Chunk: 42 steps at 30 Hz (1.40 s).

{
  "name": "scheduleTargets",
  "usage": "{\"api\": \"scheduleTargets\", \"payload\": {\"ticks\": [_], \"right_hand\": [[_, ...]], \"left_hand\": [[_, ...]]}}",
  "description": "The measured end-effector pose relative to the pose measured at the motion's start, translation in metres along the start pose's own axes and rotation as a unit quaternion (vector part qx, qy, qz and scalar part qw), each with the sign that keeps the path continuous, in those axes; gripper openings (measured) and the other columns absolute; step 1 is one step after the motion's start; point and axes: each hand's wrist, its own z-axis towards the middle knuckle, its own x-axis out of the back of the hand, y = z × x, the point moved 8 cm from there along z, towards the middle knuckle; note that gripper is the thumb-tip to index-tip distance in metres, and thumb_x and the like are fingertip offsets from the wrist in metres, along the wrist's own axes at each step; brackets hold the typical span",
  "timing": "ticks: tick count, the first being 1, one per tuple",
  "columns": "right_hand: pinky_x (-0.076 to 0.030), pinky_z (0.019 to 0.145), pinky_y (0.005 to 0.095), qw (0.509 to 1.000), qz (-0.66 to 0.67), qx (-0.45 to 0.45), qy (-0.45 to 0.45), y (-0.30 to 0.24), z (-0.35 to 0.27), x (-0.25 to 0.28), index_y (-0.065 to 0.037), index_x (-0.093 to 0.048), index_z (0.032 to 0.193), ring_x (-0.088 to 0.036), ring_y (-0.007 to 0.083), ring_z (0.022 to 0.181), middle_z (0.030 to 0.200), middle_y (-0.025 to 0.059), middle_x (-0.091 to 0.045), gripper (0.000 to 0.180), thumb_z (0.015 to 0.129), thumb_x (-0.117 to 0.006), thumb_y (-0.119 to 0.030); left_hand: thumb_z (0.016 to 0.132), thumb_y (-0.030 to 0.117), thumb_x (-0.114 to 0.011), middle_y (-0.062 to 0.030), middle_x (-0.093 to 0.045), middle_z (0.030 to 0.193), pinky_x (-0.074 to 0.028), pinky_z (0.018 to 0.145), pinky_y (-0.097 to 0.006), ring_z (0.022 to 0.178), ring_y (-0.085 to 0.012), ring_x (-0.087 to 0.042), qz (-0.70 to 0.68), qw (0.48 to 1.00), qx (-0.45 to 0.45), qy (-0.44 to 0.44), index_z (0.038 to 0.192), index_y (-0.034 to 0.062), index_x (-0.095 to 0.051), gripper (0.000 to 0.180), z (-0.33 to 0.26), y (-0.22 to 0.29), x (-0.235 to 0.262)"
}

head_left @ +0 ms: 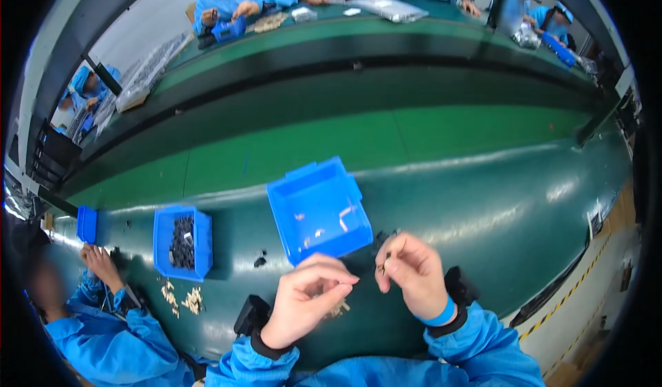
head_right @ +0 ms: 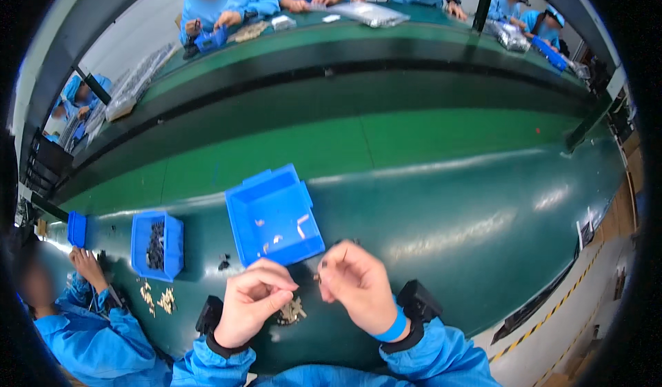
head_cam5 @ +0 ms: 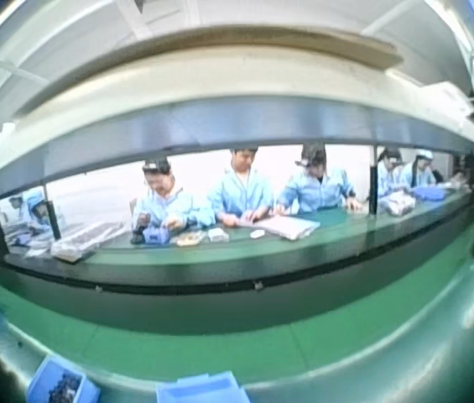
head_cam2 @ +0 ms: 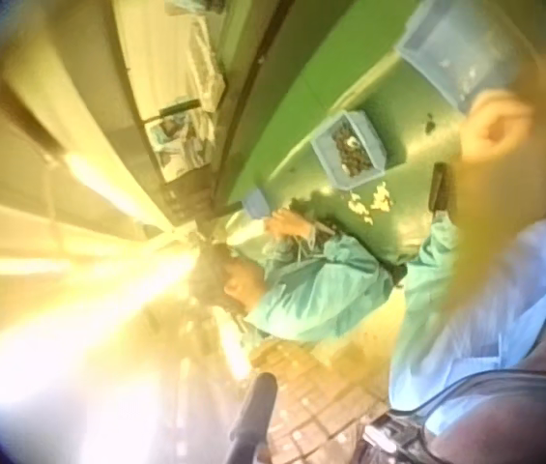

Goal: Manually assemble small plastic and metal components at a factory workbench.

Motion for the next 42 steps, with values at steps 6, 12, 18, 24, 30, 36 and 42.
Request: {"api": "scheduleTargets", "payload": {"ticks": [6,12,18,24,30,36,42], "right_hand": [[-0.045,0.059,0.024,1.0,0.007,-0.025,-0.002,0.007,-0.002,-0.002,-0.003,-0.051,0.091,-0.055,0.0103,0.067,0.083,0.0033,-0.056,0.006,0.093,-0.056,-0.006],[-0.048,0.062,0.0258,0.996,0.034,-0.073,-0.024,0.024,-0.01,-0.002,-0.001,-0.051,0.093,-0.06,0.0134,0.07,0.086,0.0059,-0.058,0.006,0.093,-0.055,-0.006],[-0.052,0.064,0.026,0.993,0.024,-0.112,-0.029,0.027,-0.011,-0.008,-0.001,-0.051,0.094,-0.063,0.0129,0.072,0.085,0.0057,-0.059,0.006,0.094,-0.054,-0.007],[-0.051,0.066,0.025,0.993,-0.028,-0.114,-0.017,0.018,0.001,-0.009,-0.001,-0.049,0.088,-0.062,0.0108,0.074,0.082,0.0031,-0.055,0.006,0.089,-0.055,0.002],[-0.052,0.069,0.0249,0.992,-0.062,-0.111,-0.021,0.023,0.002,-0.007,-0.001,-0.049,0.086,-0.062,0.0107,0.075,0.085,0.004,-0.053,0.011,0.085,-0.057,0.006],[-0.051,0.07,0.0242,0.991,-0.067,-0.117,-0.013,0.027,-0.004,-0.006,-0.001,-0.048,0.086,-0.063,0.0107,0.076,0.083,0.0038,-0.053,0.012,0.084,-0.057,0.007],[-0.051,0.07,0.024,0.992,-0.074,-0.101,-0.014,0.028,-0.004,-0.008,-0.002,-0.048,0.085,-0.063,0.0105,0.076,0.081,0.0037,-0.055,0.014,0.084,-0.058,0.007]], "left_hand": [[0.082,-0.01,-0.063,-0.0164,-0.067,0.099,-0.054,0.078,-0.028,0.086,-0.0174,-0.065,-0.048,0.997,0.027,0.053,0.094,-0.0066,-0.066,0.013,-0.006,-0.008,0.009],[0.078,-0.006,-0.069,-0.014,-0.069,0.093,-0.057,0.072,-0.027,0.084,-0.0176,-0.068,0.055,0.992,-0.052,0.099,0.091,-0.0042,-0.069,0.012,-0.016,-0.005,0.018],[0.073,-0.007,-0.073,-0.0131,-0.069,0.089,-0.056,0.07,-0.028,0.081,-0.0189,-0.068,0.08,0.986,-0.079,0.125,0.089,-0.0003,-0.069,0.018,-0.015,-0.001,0.021],[0.078,-0.012,-0.066,-0.0157,-0.066,0.098,-0.057,0.075,-0.029,0.087,-0.0196,-0.067,0.018,0.995,-0.064,0.075,0.096,-0.0035,-0.062,0.02,-0.002,-0.006,0.019],[0.079,-0.014,-0.063,-0.0172,-0.064,0.102,-0.056,0.082,-0.031,0.094,-0.0204,-0.066,-0.029,0.997,-0.065,0.038,0.1,-0.0041,-0.057,0.024,-0.003,-0.014,0.017],[0.077,-0.013,-0.066,-0.0172,-0.063,0.094,-0.053,0.077,-0.03,0.088,-0.0214,-0.064,0.037,0.998,-0.052,0.026,0.096,-0.0006,-0.053,0.026,-0.007,-0.011,0.012],[0.076,-0.013,-0.066,-0.0185,-0.063,0.093,-0.053,0.076,-0.03,0.087,-0.0223,-0.064,0.096,0.993,-0.071,0.007,0.096,-0.0007,-0.054,0.027,-0.008,-0.007,0.008]]}}
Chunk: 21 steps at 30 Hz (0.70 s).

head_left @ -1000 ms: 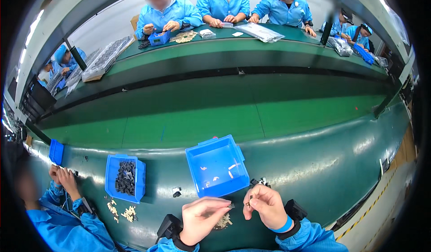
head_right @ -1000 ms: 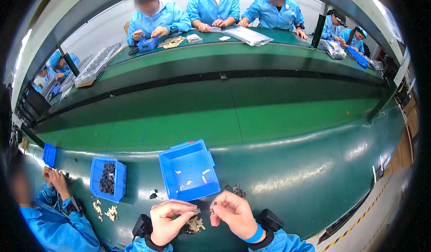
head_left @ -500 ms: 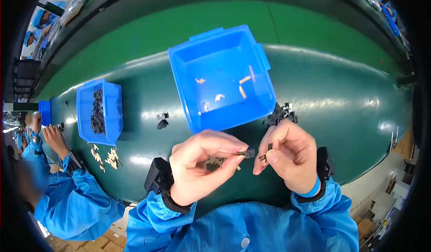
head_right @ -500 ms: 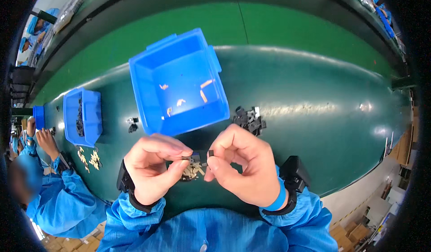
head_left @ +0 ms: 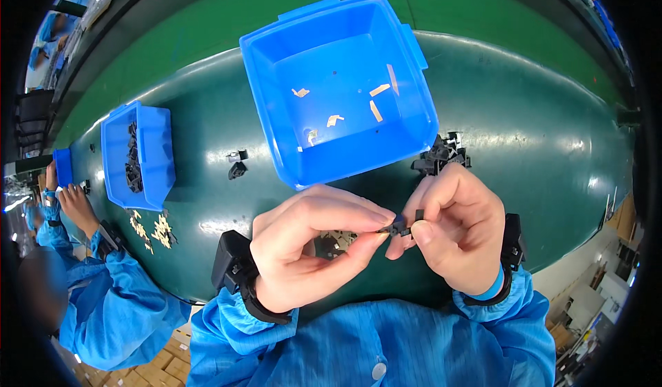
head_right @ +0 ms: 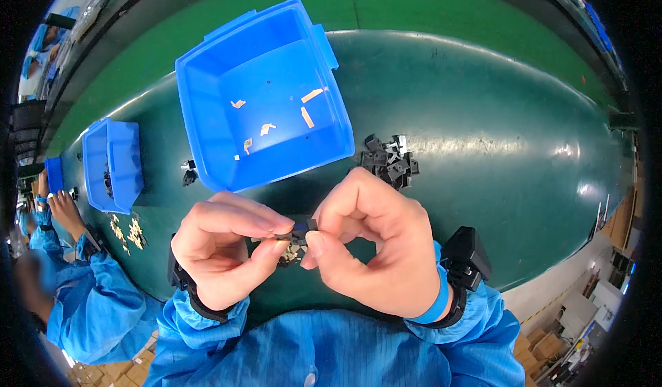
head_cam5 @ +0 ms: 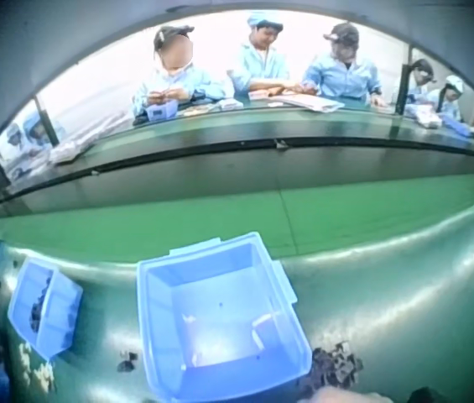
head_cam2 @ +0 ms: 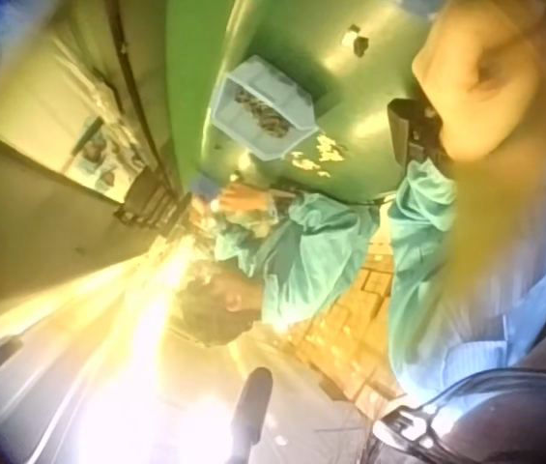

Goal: Manually assemble small plastic and metal components at a factory workbench.

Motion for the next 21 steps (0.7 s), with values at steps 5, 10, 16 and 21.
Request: {"api": "scheduleTargets", "payload": {"ticks": [5,10,16,21], "right_hand": [[-0.052,0.069,0.0239,1.0,-0.003,0.005,0.0,-0.0011,0.0018,-0.0013,-0.002,-0.047,0.085,-0.063,0.0106,0.076,0.081,0.0042,-0.055,0.014,0.084,-0.058,0.006],[-0.052,0.069,0.024,1.0,-0.002,0.005,0.004,0.0006,0.0022,-0.0008,-0.001,-0.047,0.086,-0.064,0.0113,0.077,0.082,0.0046,-0.054,0.013,0.085,-0.058,0.006],[-0.052,0.069,0.0239,1.0,-0.001,0.01,-0.005,-0.0006,0.0028,-0.0015,-0.001,-0.047,0.086,-0.064,0.0116,0.077,0.083,0.0055,-0.055,0.013,0.085,-0.057,0.005],[-0.051,0.069,0.024,1.0,0.0,0.004,-0.007,0.0001,0.0032,-0.0018,-0.001,-0.047,0.086,-0.064,0.0117,0.077,0.083,0.0058,-0.055,0.013,0.086,-0.058,0.005]], "left_hand": [[0.076,-0.013,-0.066,-0.0191,-0.063,0.092,-0.053,0.075,-0.03,0.086,-0.0222,-0.065,0.014,1.0,-0.013,0.004,0.095,-0.0005,-0.054,0.026,0.0013,0.0017,0.002],[0.075,-0.012,-0.067,-0.0191,-0.064,0.092,-0.053,0.074,-0.029,0.085,-0.0221,-0.065,0.022,1.0,-0.019,0.004,0.094,-0.0003,-0.055,0.025,0.0017,0.0029,0.0024],[0.075,-0.011,-0.068,-0.0186,-0.065,0.09,-0.054,0.072,-0.029,0.082,-0.0206,-0.065,0.032,0.999,-0.033,0.009,0.092,0.0002,-0.056,0.024,0.0031,0.0049,0.0028],[0.074,-0.009,-0.072,-0.0139,-0.068,0.088,-0.054,0.061,-0.025,0.075,-0.0179,-0.068,0.019,0.997,-0.067,0.042,0.092,0.0,-0.062,0.023,0.003,0.0035,0.0054]]}}
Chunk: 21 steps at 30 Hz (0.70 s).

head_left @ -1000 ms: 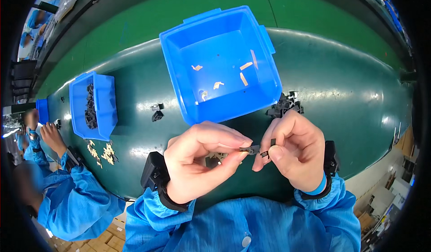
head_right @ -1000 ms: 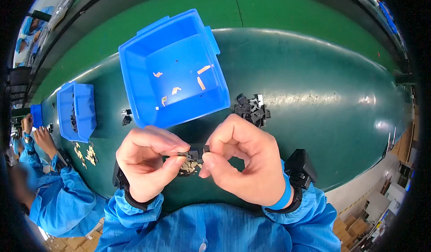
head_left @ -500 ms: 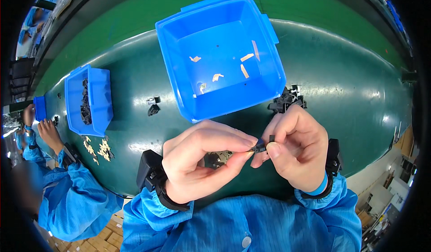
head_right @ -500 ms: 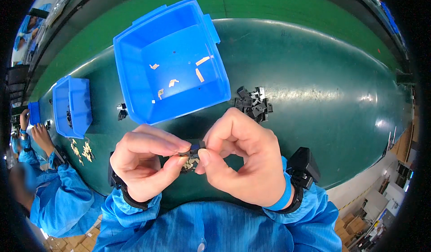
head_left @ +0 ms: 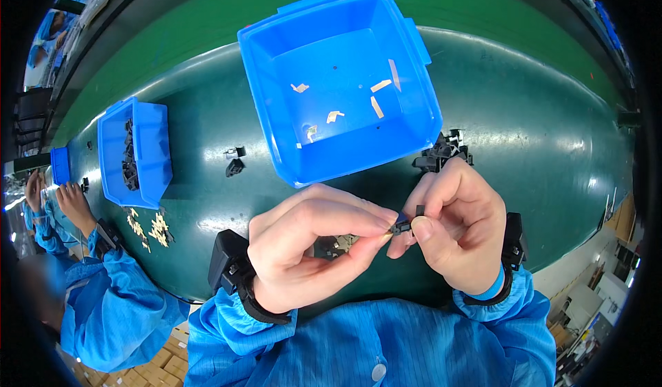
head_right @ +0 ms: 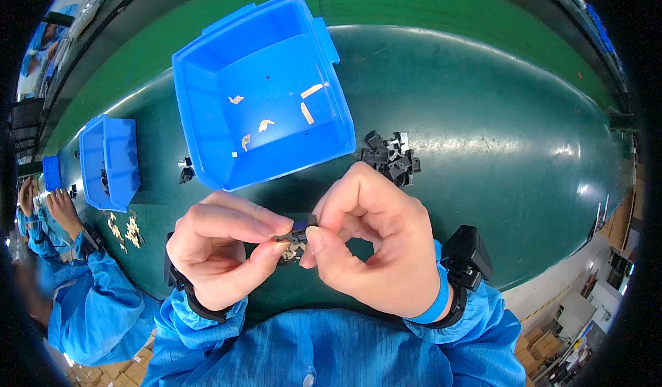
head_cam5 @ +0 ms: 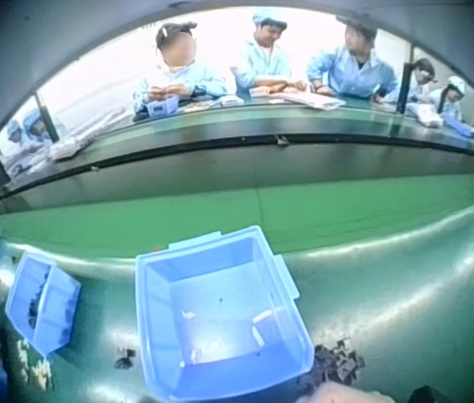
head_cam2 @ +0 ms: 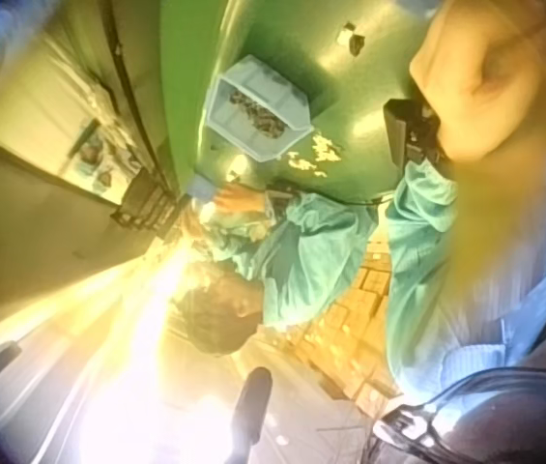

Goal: Manually assemble small plastic and metal components at a factory workbench.

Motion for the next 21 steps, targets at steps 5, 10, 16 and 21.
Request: {"api": "scheduleTargets", "payload": {"ticks": [5,10,16,21], "right_hand": [[-0.051,0.07,0.0242,1.0,0.001,0.004,0.0,0.0005,0.0005,0.0006,-0.001,-0.047,0.086,-0.063,0.0115,0.077,0.083,0.0059,-0.056,0.012,0.086,-0.058,0.005],[-0.051,0.07,0.0241,1.0,0.003,0.001,0.001,0.0004,0.0006,0.0003,-0.001,-0.048,0.087,-0.063,0.0111,0.077,0.083,0.0056,-0.056,0.012,0.085,-0.058,0.005],[-0.051,0.071,0.024,1.0,0.001,0.008,-0.001,0.0004,0.0008,0.0006,-0.001,-0.048,0.088,-0.062,0.0108,0.077,0.083,0.0059,-0.057,0.012,0.086,-0.059,0.004],[-0.051,0.07,0.0236,1.0,-0.001,0.009,-0.006,0.0007,0.0011,0.0002,-0.001,-0.048,0.088,-0.062,0.0105,0.077,0.083,0.006,-0.057,0.012,0.086,-0.059,0.003]], "left_hand": [[0.075,-0.011,-0.07,-0.0182,-0.065,0.089,-0.055,0.071,-0.028,0.08,-0.0201,-0.065,0.011,0.999,0.026,-0.039,0.091,0.0008,-0.056,0.025,0.0004,0.0009,-0.0027],[0.074,-0.01,-0.07,-0.0181,-0.065,0.09,-0.054,0.069,-0.027,0.079,-0.0192,-0.065,0.02,0.999,0.013,-0.041,0.091,0.0012,-0.056,0.025,0.0012,0.0024,-0.0026],[0.075,-0.008,-0.071,-0.0184,-0.066,0.089,-0.052,0.067,-0.026,0.078,-0.0185,-0.064,0.019,0.999,0.008,-0.046,0.089,0.0012,-0.056,0.023,0.002,0.0026,-0.0024],[0.074,-0.008,-0.071,-0.0182,-0.066,0.089,-0.052,0.065,-0.025,0.077,-0.0181,-0.064,0.018,0.999,0.009,-0.046,0.089,0.0011,-0.056,0.023,0.0012,0.0017,-0.0025]]}}
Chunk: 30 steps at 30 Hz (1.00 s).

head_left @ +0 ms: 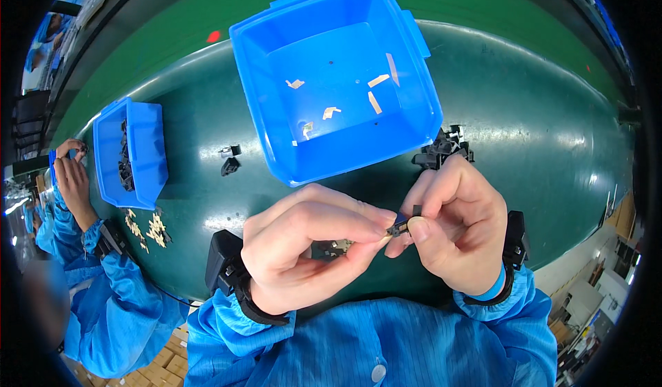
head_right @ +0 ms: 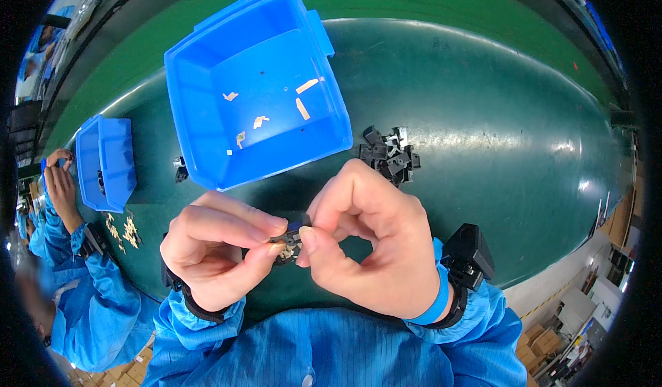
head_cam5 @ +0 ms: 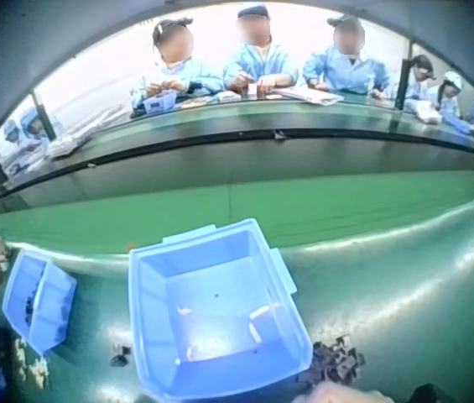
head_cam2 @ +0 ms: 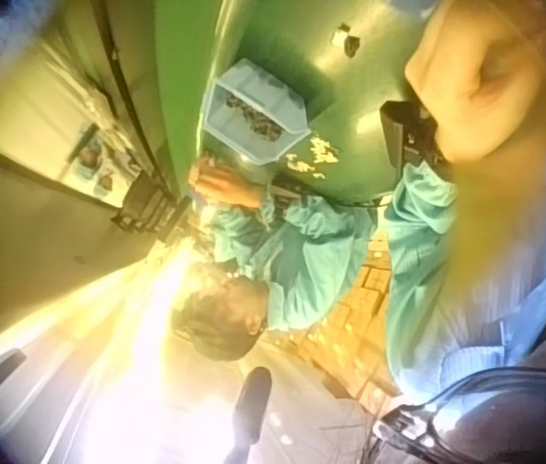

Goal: Manually assemble small plastic and metal components at a factory workbench.

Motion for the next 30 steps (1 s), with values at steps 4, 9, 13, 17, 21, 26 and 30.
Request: {"api": "scheduleTargets", "payload": {"ticks": [4,9,13,17,21,26,30], "right_hand": [[-0.051,0.07,0.0237,1.0,-0.004,0.007,0.001,0.0,0.0,0.001,-0.001,-0.048,0.088,-0.062,0.0104,0.076,0.083,0.0061,-0.057,0.013,0.086,-0.06,0.002],[-0.052,0.07,0.0236,0.999,-0.033,0.015,0.013,-0.001,0.0,0.001,-0.001,-0.048,0.087,-0.061,0.0092,0.076,0.082,0.0055,-0.057,0.014,0.084,-0.062,0.003],[-0.051,0.068,0.0224,0.993,-0.115,0.018,-0.004,-0.002,0.001,0.002,-0.001,-0.049,0.085,-0.059,0.0065,0.075,0.081,0.004,-0.056,0.017,0.08,-0.064,0.006],[-0.052,0.068,0.0221,0.99,-0.138,0.023,-0.012,-0.006,0.004,0.002,-0.002,-0.049,0.084,-0.059,0.0059,0.074,0.08,0.003,-0.056,0.018,0.079,-0.064,0.006],[-0.052,0.069,0.022,0.992,-0.121,-0.021,-0.003,-0.005,0.006,0.004,-0.002,-0.05,0.084,-0.062,0.0063,0.074,0.078,0.0027,-0.058,0.018,0.079,-0.065,0.005],[-0.053,0.068,0.0215,0.987,-0.153,-0.031,-0.021,-0.002,0.004,0.003,-0.001,-0.05,0.086,-0.064,0.0065,0.074,0.078,0.0025,-0.059,0.017,0.08,-0.065,0.004],[-0.052,0.068,0.0213,0.994,-0.086,-0.064,-0.021,0.004,0.001,0.0,0.0,-0.051,0.089,-0.065,0.008,0.076,0.079,0.0016,-0.059,0.013,0.083,-0.062,0.004]], "left_hand": [[0.075,-0.008,-0.071,-0.0179,-0.065,0.089,-0.051,0.064,-0.024,0.077,-0.0174,-0.064,-0.001,1.0,-0.005,-0.001,0.089,0.0013,-0.056,0.023,0.0,0.0,0.0],[0.075,-0.008,-0.071,-0.018,-0.065,0.09,-0.051,0.061,-0.023,0.074,-0.0164,-0.064,0.005,1.0,-0.009,-0.009,0.089,0.0013,-0.056,0.023,0.0,0.002,-0.001],[0.075,-0.007,-0.071,-0.0179,-0.066,0.09,-0.051,0.058,-0.023,0.071,-0.0155,-0.064,0.027,0.999,-0.021,-0.006,0.089,0.0016,-0.057,0.022,0.001,0.004,-0.002],[0.075,-0.006,-0.072,-0.0176,-0.067,0.091,-0.05,0.058,-0.023,0.071,-0.0153,-0.064,0.049,0.998,-0.029,-0.016,0.088,0.0021,-0.059,0.021,0.002,0.007,-0.002],[0.074,-0.005,-0.072,-0.0168,-0.068,0.089,-0.05,0.057,-0.023,0.07,-0.0149,-0.064,0.059,0.997,-0.042,-0.013,0.087,0.0026,-0.06,0.02,0.002,0.007,-0.001],[0.074,-0.006,-0.072,-0.0169,-0.068,0.089,-0.05,0.06,-0.023,0.07,-0.014,-0.063,0.023,1.0,-0.01,-0.015,0.085,0.0029,-0.059,0.019,0.0,0.002,-0.001],[0.075,-0.006,-0.071,-0.0158,-0.066,0.088,-0.05,0.063,-0.023,0.073,-0.0143,-0.062,-0.046,0.998,0.037,0.018,0.083,0.0036,-0.056,0.02,-0.003,-0.006,-0.002]]}}
